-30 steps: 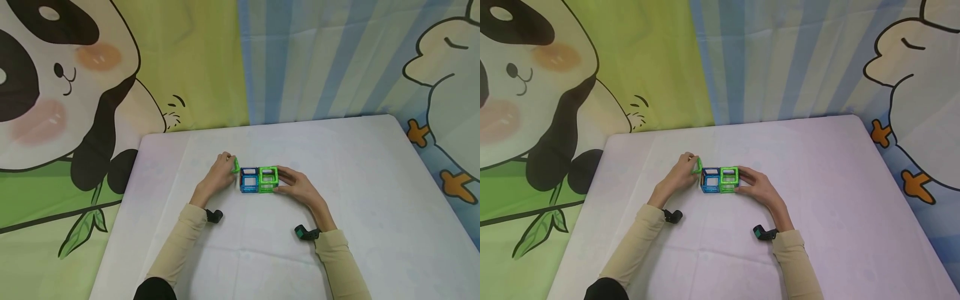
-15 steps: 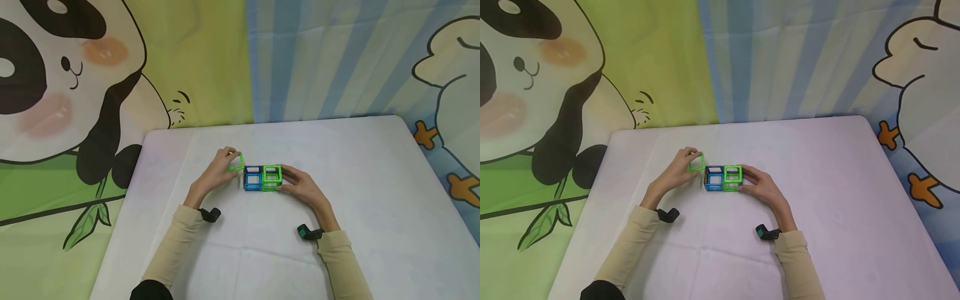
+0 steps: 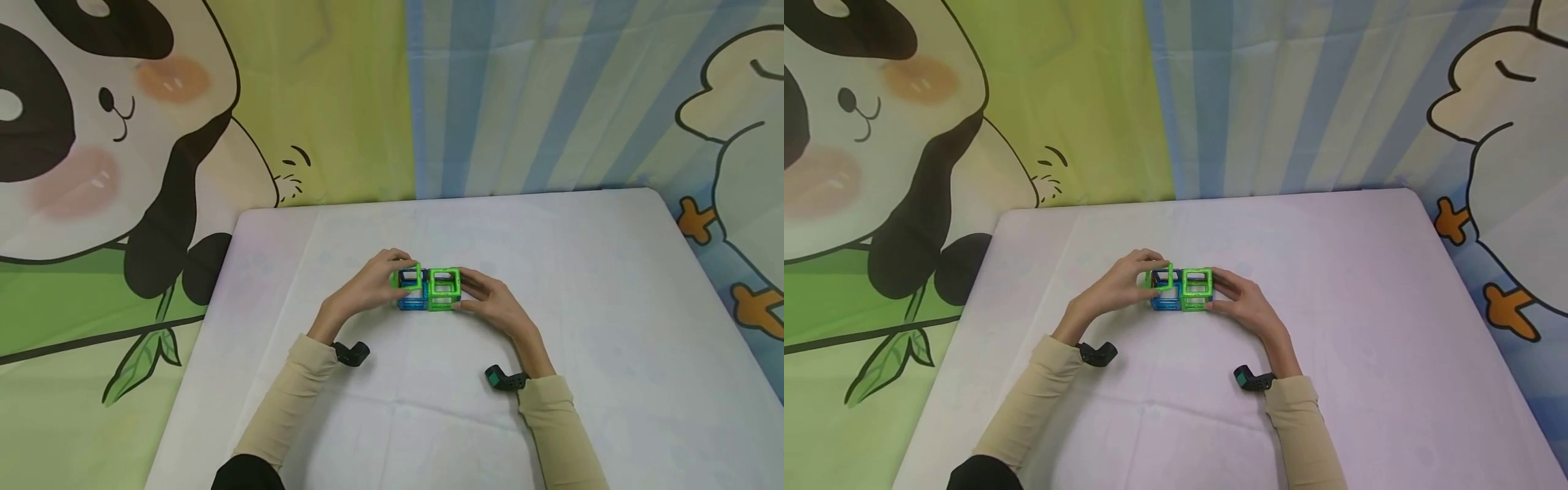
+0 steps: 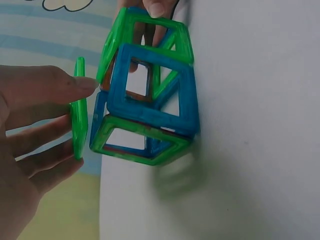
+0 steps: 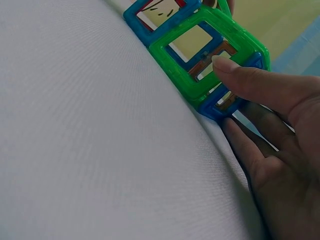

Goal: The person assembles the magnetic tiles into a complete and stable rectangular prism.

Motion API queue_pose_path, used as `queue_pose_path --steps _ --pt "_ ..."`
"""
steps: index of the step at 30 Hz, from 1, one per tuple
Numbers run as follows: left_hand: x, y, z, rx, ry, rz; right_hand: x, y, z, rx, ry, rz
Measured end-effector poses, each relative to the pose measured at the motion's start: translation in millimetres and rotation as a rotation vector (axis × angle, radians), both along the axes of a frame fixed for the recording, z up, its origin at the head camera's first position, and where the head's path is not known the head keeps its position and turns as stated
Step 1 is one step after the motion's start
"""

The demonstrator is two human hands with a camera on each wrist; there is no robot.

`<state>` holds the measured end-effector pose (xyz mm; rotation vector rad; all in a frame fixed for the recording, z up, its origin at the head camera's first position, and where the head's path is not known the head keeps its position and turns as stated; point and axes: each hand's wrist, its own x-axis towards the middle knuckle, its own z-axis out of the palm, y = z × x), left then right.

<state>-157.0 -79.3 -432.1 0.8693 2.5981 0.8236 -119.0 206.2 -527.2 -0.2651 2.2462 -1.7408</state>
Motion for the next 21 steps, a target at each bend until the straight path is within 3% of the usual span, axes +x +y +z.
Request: queue_pose_path --steps 10,21 --pt "2.6 8.9 -3.7 -0.044 -0.012 -0.017 0.6 0.8 1.9 -0.016 -0.022 0.006" --pt "4.5 7.0 -9.8 -0.013 0.002 -0.004 -0.4 0.2 2.9 -0.019 -0.041 0.013"
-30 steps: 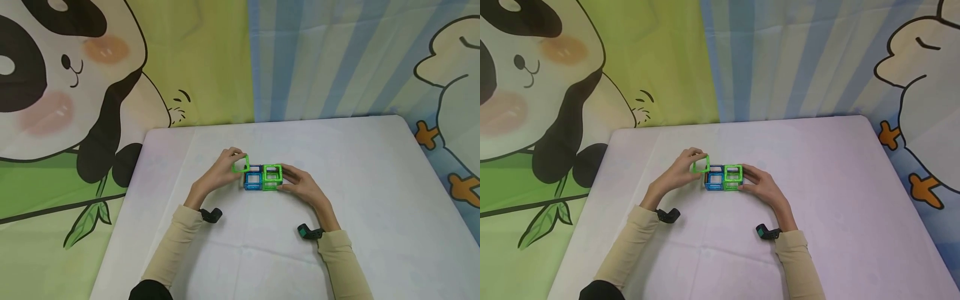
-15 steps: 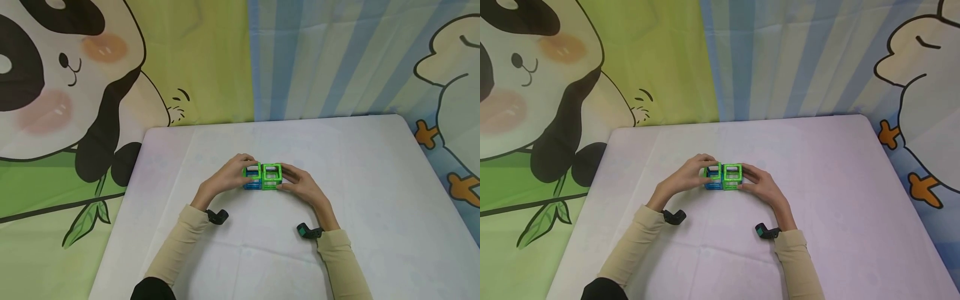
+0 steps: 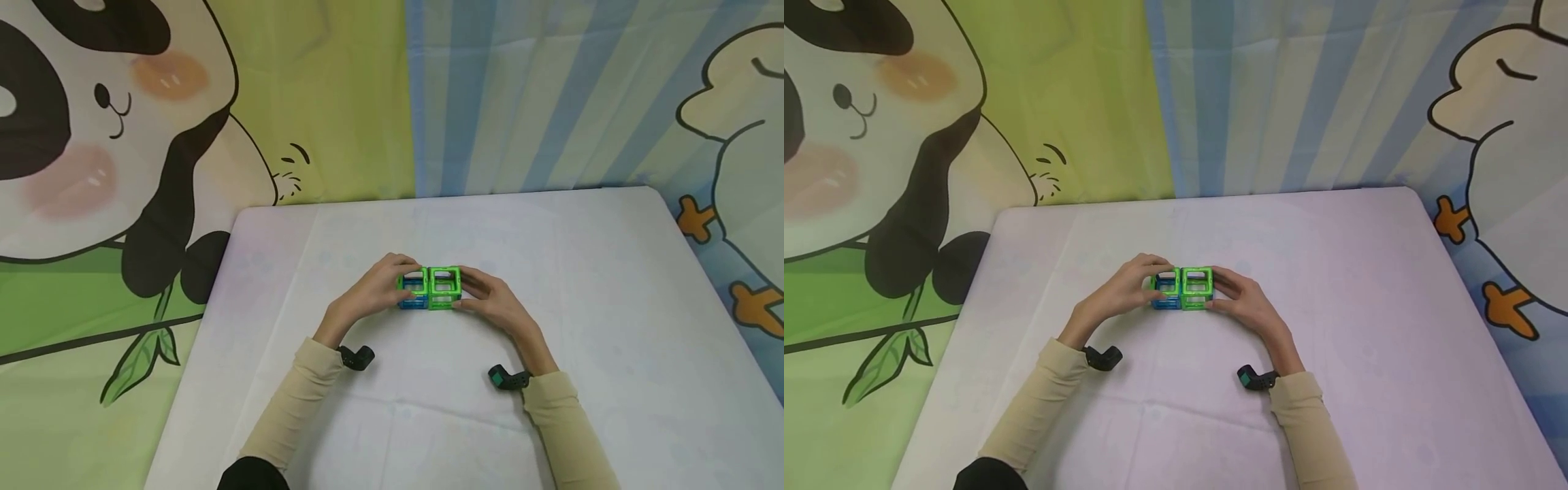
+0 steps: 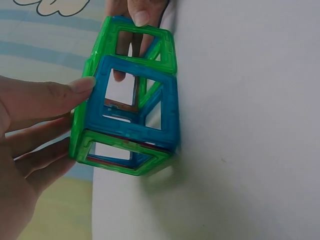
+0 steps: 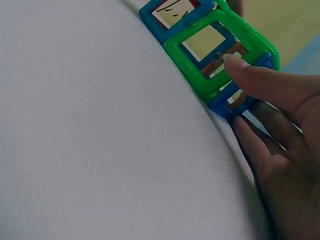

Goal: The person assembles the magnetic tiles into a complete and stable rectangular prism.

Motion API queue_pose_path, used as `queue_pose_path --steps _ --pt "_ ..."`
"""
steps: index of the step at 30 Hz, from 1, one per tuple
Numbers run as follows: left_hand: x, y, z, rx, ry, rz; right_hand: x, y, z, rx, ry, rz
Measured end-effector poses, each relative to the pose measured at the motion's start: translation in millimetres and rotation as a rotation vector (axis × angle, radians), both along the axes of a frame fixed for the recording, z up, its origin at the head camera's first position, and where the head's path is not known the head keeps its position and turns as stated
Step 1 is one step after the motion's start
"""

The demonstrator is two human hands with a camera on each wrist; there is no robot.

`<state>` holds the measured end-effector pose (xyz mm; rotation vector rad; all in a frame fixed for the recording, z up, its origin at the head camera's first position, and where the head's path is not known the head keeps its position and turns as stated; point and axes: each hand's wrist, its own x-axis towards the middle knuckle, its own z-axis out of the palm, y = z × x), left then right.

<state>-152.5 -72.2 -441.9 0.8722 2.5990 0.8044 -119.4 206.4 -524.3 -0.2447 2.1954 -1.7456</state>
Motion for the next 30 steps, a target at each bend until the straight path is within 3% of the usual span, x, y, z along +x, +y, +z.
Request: queue_pose_path --steps 8,13,17,23,26,30 --pt "3.7 -0.1 -4.8 0.033 0.018 0.013 -1.1 3 1.7 0.044 -0.010 0.016" --pt "4.5 -2.7 -13.3 0.043 -0.012 0.089 -1.9 5 5.3 0.054 0.000 0.037" --pt "4.6 -8.7 -26.8 0.078 -0.106 0.157 -1.9 8 11.2 0.100 0.032 0.052" --pt "7.0 -19.9 -48.9 0.317 -0.296 0.193 -4.2 10 18.7 0.148 0.065 0.078" --pt "6.8 -21.5 -56.5 0.384 -0.327 0.195 -6.6 11 19.2 0.164 0.079 0.088" --pt "2.0 -20.6 -59.4 0.407 -0.335 0.204 -12.8 12 19.0 0.197 0.122 0.093"
